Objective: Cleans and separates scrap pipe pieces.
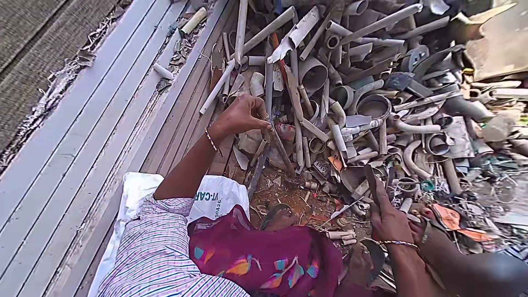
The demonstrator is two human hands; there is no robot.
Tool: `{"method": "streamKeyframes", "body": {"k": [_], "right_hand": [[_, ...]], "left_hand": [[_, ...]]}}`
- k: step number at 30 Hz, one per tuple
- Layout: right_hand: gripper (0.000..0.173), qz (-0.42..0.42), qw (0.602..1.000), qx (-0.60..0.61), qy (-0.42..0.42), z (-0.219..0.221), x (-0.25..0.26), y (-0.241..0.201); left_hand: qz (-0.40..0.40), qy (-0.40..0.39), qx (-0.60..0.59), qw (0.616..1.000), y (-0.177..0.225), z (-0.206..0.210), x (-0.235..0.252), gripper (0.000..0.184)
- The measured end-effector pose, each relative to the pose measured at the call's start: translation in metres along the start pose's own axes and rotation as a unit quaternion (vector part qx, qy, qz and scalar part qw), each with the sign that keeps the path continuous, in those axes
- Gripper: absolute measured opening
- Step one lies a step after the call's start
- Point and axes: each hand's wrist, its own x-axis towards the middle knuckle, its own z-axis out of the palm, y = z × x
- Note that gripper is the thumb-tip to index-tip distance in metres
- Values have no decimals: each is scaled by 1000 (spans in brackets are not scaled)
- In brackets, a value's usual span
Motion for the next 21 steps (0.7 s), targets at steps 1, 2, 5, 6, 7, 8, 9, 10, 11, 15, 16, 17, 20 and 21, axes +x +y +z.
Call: {"method": "streamKeyframes", "body": {"k": [1, 2, 5, 6, 7, 8, 9, 10, 11, 15, 16, 17, 20, 21], "right_hand": [[64, -7, 1000, 0, 8, 1, 0, 1], [64, -9, 1000, 1, 10, 1, 0, 2], [63, -12, 1000, 12, 14, 0, -1, 2], [63, -13, 1000, 13, 17, 0, 0, 3], [63, -12, 1000, 11, 16, 1, 0, 4], [64, -14, 1000, 11, 18, 1, 0, 5], [64, -13, 1000, 11, 18, 1, 1, 6], [64, -15, 1000, 10, 20, 1, 1, 6], [64, -17, 1000, 9, 20, 0, 1, 7], [63, -11, 1000, 0, 12, -2, 1, 6], [63, -7, 1000, -2, 9, -2, 1, 6], [63, -2, 1000, -4, 5, -2, 1, 5], [62, -2, 1000, -3, 4, -2, 2, 5], [62, -1, 1000, -1, 3, -2, 2, 6]], "left_hand": [[22, -3, -32, 999, 0, 3, -1, 19], [39, -6, -54, 998, 1, 6, -2, 19], [73, -22, -85, 993, 6, 12, -3, 17], [83, -26, -86, 992, 8, 14, -3, 16], [93, -29, -92, 991, 9, 16, -3, 16], [104, -32, -97, 989, 9, 17, -3, 16], [114, -34, -100, 988, 10, 19, -3, 16], [118, -38, -103, 987, 10, 19, -3, 16], [121, -41, -107, 986, 10, 20, -3, 17], [126, -56, -132, 982, 12, 24, -3, 19], [130, -59, -137, 980, 12, 25, -3, 19], [134, -60, -141, 979, 12, 26, -3, 19], [143, -64, -150, 976, 9, 28, -1, 19], [145, -63, -160, 974, 7, 29, 0, 20]]}}
